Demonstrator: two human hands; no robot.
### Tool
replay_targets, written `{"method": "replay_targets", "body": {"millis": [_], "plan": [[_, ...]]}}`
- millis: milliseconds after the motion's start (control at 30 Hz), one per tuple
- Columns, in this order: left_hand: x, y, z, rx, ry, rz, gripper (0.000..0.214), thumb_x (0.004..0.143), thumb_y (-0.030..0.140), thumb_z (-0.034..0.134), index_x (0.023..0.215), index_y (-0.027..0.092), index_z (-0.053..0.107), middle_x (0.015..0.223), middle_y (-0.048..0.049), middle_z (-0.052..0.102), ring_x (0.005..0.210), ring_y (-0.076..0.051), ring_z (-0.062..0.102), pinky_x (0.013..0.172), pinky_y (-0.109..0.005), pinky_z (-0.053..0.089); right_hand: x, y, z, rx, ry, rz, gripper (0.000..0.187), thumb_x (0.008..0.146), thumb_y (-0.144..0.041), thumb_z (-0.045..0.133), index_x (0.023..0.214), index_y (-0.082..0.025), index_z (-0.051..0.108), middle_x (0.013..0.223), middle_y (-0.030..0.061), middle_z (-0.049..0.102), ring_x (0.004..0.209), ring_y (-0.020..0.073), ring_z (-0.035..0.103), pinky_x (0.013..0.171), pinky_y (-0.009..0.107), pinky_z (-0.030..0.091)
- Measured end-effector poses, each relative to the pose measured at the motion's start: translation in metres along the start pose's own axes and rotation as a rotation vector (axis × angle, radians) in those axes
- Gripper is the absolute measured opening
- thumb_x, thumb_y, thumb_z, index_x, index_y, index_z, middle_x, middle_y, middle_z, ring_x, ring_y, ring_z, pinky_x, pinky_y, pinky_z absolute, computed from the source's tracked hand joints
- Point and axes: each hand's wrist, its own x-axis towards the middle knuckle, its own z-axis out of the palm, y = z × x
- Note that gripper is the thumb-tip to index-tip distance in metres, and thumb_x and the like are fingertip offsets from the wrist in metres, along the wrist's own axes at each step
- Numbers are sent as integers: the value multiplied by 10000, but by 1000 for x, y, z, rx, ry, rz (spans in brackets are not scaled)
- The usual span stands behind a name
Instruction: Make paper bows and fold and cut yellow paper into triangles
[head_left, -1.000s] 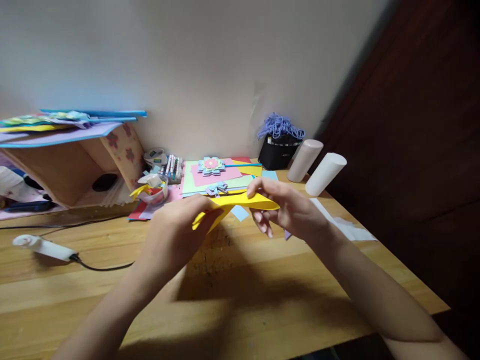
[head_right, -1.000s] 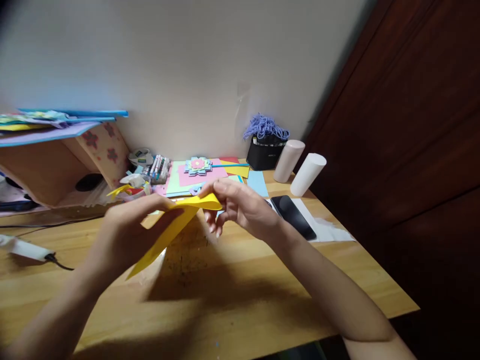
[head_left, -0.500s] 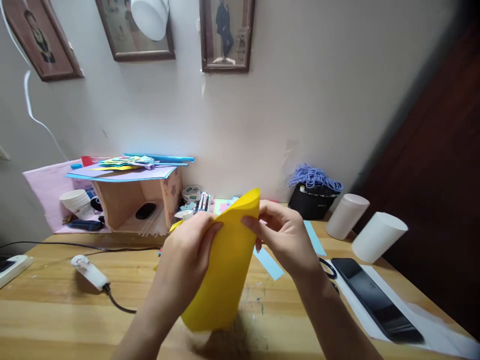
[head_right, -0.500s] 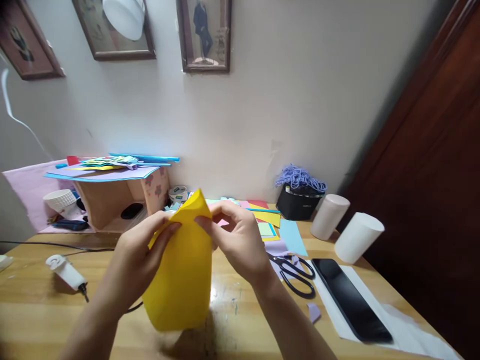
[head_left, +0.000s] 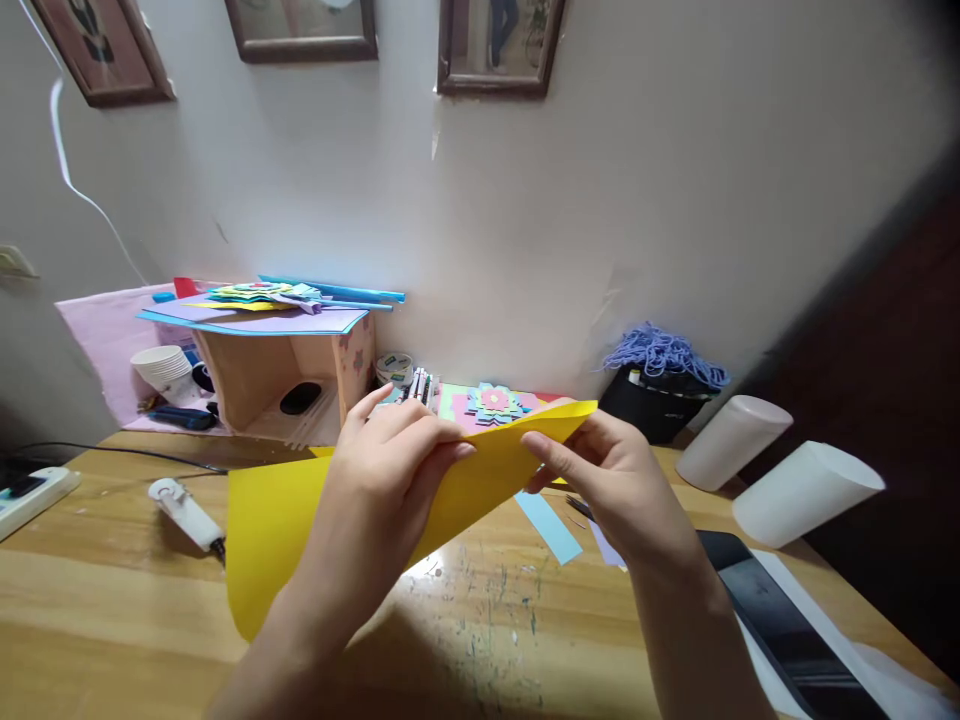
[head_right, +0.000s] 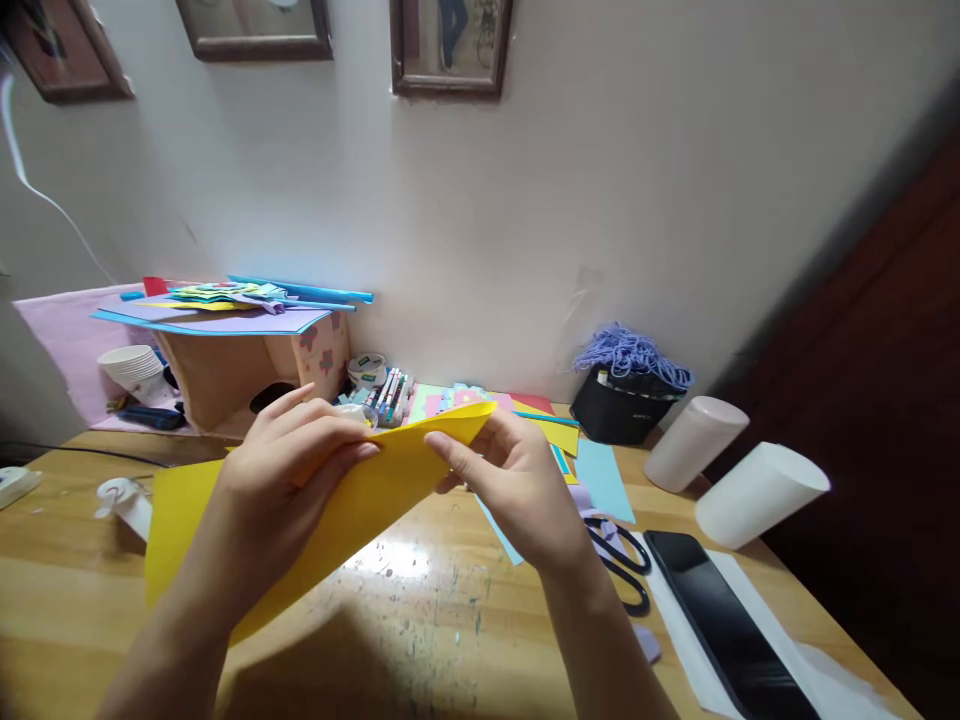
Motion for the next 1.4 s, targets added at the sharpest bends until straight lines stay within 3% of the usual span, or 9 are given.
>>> {"method": "replay_targets", "body": {"millis": [267,500,633,833,1067,1400], "plan": [[1,-1,4,-25,-58,-13,167,889,207,426,783,200,555,730,22,595,692,-106,534,997,-381,345,-3,-7,-10,-114,82,-107,285,727,-295,707,990,-238,613,840,33,681,668,144,638,512,223,562],[3,-12,-2,-10,-150,3,212,886,241,425,724,192,554,685,12,575,664,-123,515,793,-311,417,-4,-6,-20,-127,9,-119,172,712,-262,722,861,-200,662,766,35,695,661,165,661,552,271,589],[4,-11,-5,10,-198,-4,198,878,268,447,728,188,550,700,15,593,663,-124,521,837,-340,397,-4,-6,-15,-112,31,-113,172,695,-247,734,846,-192,673,784,39,707,662,162,667,564,264,590],[2,2,5,-41,-177,14,185,857,324,496,787,197,611,708,15,645,651,-120,551,911,-380,392,-6,-5,-5,-89,-29,-69,190,686,-245,738,857,-184,682,799,42,712,728,175,680,647,285,608],[2,4,14,-50,-99,50,230,872,278,478,723,196,632,677,23,663,642,-107,566,864,-318,430,-6,-5,-5,-119,-56,-76,178,705,-250,724,867,-184,692,746,31,708,689,168,679,598,265,599],[1,5,15,-95,-93,36,201,861,256,492,715,186,611,650,17,634,609,-115,542,796,-312,432,-7,-9,-5,-115,-31,-24,137,748,-280,684,858,-197,687,813,41,708,723,172,673,613,277,587]]}}
